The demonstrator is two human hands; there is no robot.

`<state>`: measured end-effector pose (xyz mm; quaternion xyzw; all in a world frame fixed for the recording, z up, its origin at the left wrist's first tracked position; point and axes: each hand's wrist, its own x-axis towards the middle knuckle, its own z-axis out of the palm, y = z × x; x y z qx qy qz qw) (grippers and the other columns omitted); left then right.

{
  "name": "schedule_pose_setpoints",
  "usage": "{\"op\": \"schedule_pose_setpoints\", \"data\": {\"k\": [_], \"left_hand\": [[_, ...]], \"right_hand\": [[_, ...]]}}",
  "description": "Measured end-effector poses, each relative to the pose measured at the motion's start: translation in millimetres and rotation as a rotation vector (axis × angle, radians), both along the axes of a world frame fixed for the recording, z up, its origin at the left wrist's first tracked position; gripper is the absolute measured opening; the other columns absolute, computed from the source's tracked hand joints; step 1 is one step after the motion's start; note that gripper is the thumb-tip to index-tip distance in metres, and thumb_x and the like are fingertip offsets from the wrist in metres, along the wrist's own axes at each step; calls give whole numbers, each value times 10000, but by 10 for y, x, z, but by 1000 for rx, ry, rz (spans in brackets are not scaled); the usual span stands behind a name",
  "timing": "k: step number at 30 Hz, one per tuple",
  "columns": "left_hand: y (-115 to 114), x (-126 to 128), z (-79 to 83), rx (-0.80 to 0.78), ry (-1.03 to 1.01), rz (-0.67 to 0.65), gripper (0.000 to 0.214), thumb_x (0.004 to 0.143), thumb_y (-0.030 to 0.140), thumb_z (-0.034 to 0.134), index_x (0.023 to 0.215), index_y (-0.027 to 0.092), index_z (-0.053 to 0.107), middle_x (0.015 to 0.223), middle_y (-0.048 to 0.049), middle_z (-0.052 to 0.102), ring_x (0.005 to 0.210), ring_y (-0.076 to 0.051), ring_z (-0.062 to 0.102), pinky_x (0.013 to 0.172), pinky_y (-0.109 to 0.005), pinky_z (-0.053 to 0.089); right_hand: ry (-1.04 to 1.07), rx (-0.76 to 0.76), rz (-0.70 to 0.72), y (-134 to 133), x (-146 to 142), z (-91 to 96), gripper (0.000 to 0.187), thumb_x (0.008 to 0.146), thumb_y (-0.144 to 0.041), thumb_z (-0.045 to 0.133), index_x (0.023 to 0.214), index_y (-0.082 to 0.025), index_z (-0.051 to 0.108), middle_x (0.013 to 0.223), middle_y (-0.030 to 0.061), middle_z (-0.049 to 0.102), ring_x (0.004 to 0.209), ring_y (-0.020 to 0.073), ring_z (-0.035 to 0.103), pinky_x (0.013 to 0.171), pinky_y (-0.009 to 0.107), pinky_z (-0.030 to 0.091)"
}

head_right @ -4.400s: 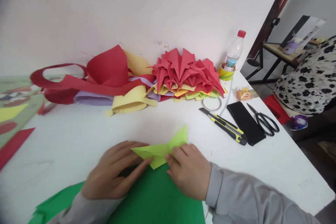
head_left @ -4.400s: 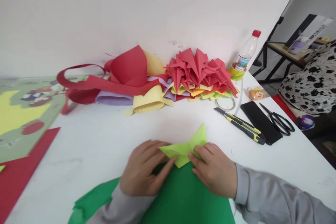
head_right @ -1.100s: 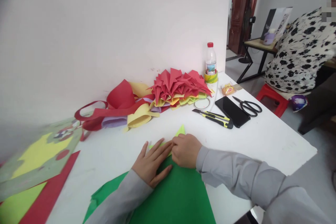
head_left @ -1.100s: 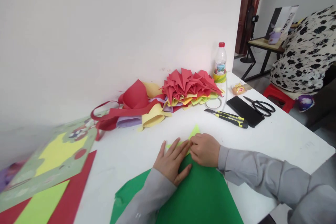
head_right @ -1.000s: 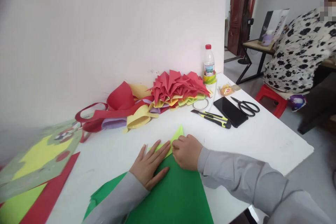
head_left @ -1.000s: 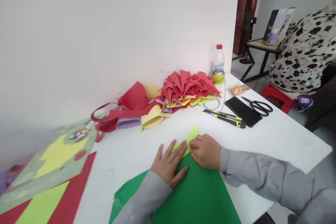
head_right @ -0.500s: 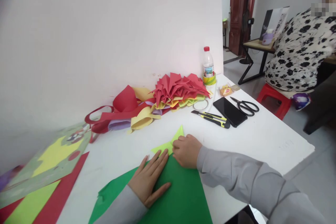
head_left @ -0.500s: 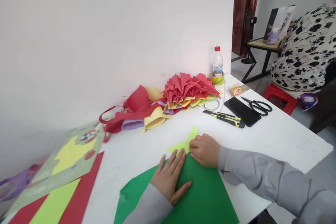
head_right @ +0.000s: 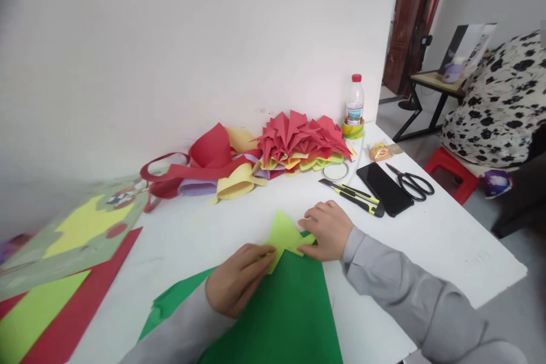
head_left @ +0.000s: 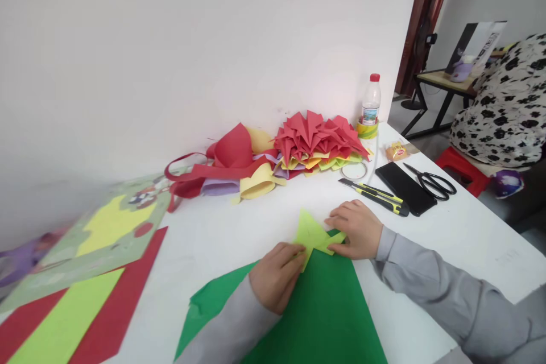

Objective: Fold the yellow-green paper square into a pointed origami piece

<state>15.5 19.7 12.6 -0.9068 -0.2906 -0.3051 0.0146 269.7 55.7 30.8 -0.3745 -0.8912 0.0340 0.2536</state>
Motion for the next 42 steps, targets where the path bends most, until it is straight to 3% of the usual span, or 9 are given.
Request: {"op": "schedule_pose_setpoints", "data": {"k": [5, 9, 13, 17, 23, 30, 34, 39, 42], "left_hand": [[165, 143, -58, -8, -80, -69, 247, 953, 105, 409, 1121, 147, 585, 958, -122, 662, 786, -202, 578, 673, -327, 556], [121, 155, -139, -20, -158, -70, 218, 957, 120, 424, 1102, 133, 586, 991, -138, 651, 792, -201, 564, 672, -326, 552], [64, 165, -204, -26, -227, -42, 220, 960, 129, 431, 1109, 127, 592, 991, -141, 659, 812, -210, 564, 689, -340, 549], [49, 243, -246, -23, -289, -17, 250, 972, 140, 399, 1090, 125, 618, 959, -131, 668, 790, -198, 564, 681, -330, 535], [43, 348, -268, 133, -377, 94, 353, 985, 136, 334, 821, 161, 647, 831, -90, 682, 689, -177, 536, 590, -304, 485], [28, 220, -130, 41, -228, 25, 296, 977, 116, 376, 901, 167, 657, 928, -90, 714, 767, -184, 610, 680, -328, 538], [34, 215, -110, 55, -218, 23, 281, 977, 117, 385, 892, 159, 650, 923, -90, 717, 753, -183, 611, 670, -323, 541], [37, 230, -119, 74, -225, 29, 266, 954, 95, 401, 872, 168, 643, 913, -93, 717, 736, -184, 597, 658, -319, 532], [40, 226, -139, 92, -233, 23, 225, 951, 100, 421, 984, 141, 639, 912, -102, 720, 758, -198, 599, 676, -327, 528]], "right_hand": [[137, -213, -213, -161, 15, 151, 351, 800, -375, 704, 1076, -160, 679, 931, 75, 663, 826, 210, 637, 737, 325, 499], [160, -378, -116, -317, -8, 215, 345, 753, -251, 740, 1080, -173, 663, 904, 42, 657, 608, 133, 594, 613, 266, 517], [315, -253, 6, -401, -43, 272, 305, 866, -118, 557, 1156, -195, 606, 873, 50, 662, 781, 167, 647, 697, 271, 544], [334, -143, 149, -447, -74, 332, 345, 902, -66, 495, 1195, -228, 582, 871, 62, 678, 780, 181, 626, 685, 300, 538], [288, -253, 335, -481, -85, 357, 460, 844, -52, 554, 1276, -211, 556, 935, 97, 689, 813, 196, 634, 722, 313, 560], [232, -406, 254, -313, 3, 226, 348, 840, -152, 612, 1187, -169, 631, 1005, 116, 674, 849, 178, 649, 717, 265, 585], [244, -403, 260, -244, 33, 151, 203, 920, -163, 552, 1071, -167, 688, 860, 83, 694, 768, 157, 654, 713, 255, 578], [244, -371, 274, -232, 22, 142, 183, 948, -194, 540, 1044, -182, 695, 907, 87, 721, 800, 158, 672, 742, 259, 585], [245, -334, 303, -231, 19, 141, 184, 957, -197, 532, 1047, -177, 692, 928, 96, 726, 836, 164, 678, 778, 267, 584]]}}
